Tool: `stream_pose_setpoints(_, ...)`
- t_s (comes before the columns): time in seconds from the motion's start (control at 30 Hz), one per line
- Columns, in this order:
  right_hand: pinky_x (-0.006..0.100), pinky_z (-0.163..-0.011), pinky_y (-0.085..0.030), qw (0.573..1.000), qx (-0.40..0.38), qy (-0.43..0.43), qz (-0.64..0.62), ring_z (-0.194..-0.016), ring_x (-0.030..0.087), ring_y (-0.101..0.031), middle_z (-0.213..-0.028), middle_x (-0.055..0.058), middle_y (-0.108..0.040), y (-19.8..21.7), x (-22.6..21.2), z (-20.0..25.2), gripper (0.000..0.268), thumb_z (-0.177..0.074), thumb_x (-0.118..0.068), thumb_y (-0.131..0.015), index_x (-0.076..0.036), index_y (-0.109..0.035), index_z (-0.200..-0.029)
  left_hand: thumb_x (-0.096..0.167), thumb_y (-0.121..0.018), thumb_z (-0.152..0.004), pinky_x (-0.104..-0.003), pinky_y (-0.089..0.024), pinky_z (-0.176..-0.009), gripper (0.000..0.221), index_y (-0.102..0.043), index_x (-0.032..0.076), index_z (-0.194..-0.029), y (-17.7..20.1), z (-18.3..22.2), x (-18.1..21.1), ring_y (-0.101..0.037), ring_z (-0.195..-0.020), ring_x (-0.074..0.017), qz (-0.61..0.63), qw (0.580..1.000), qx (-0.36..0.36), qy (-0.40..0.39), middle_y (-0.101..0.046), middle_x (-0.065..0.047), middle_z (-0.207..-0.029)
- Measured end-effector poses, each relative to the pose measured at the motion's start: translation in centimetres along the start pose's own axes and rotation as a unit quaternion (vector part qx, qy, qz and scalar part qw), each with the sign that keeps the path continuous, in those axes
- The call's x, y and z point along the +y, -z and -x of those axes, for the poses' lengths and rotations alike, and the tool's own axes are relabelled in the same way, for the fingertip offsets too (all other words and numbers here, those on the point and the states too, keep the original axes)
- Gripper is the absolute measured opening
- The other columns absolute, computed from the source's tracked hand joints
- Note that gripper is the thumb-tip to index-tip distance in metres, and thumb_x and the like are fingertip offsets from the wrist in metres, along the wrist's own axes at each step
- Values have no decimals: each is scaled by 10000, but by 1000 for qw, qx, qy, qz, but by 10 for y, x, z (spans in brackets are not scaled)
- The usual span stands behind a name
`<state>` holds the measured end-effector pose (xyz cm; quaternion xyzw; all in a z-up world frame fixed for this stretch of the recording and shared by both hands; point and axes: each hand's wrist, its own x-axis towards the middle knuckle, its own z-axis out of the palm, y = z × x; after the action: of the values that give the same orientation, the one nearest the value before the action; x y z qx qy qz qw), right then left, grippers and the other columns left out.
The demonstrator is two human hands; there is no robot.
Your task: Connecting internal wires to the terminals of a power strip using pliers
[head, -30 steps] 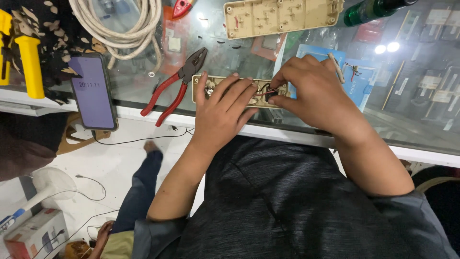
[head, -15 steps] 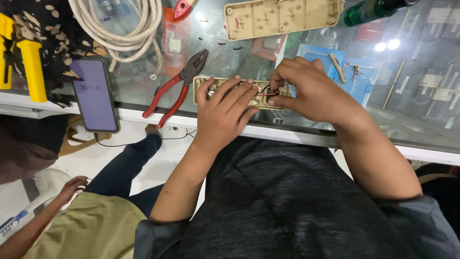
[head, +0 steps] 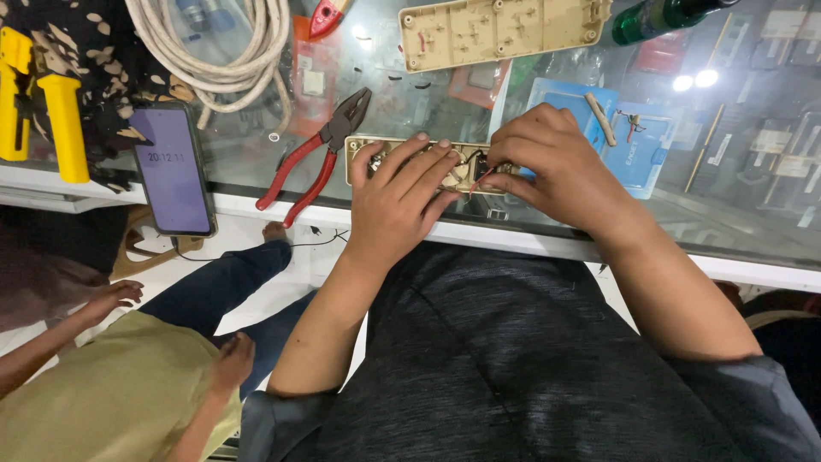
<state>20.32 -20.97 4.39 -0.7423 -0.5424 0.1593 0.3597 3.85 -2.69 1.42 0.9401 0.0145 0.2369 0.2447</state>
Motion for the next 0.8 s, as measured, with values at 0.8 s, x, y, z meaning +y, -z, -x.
stream_pose_setpoints(0.8, 400, -885, -427, 996, 61, -64, 5, -1090, 294, -596, -1135, 40, -703, -9, -16, 19, 407, -879, -122, -849, -102, -675, -1247, 127, -698, -965, -716, -123, -1163, 140, -731, 108, -1099, 4, -19, 39, -616, -1075, -250, -18, 999, 21, -26, -665, -24, -927)
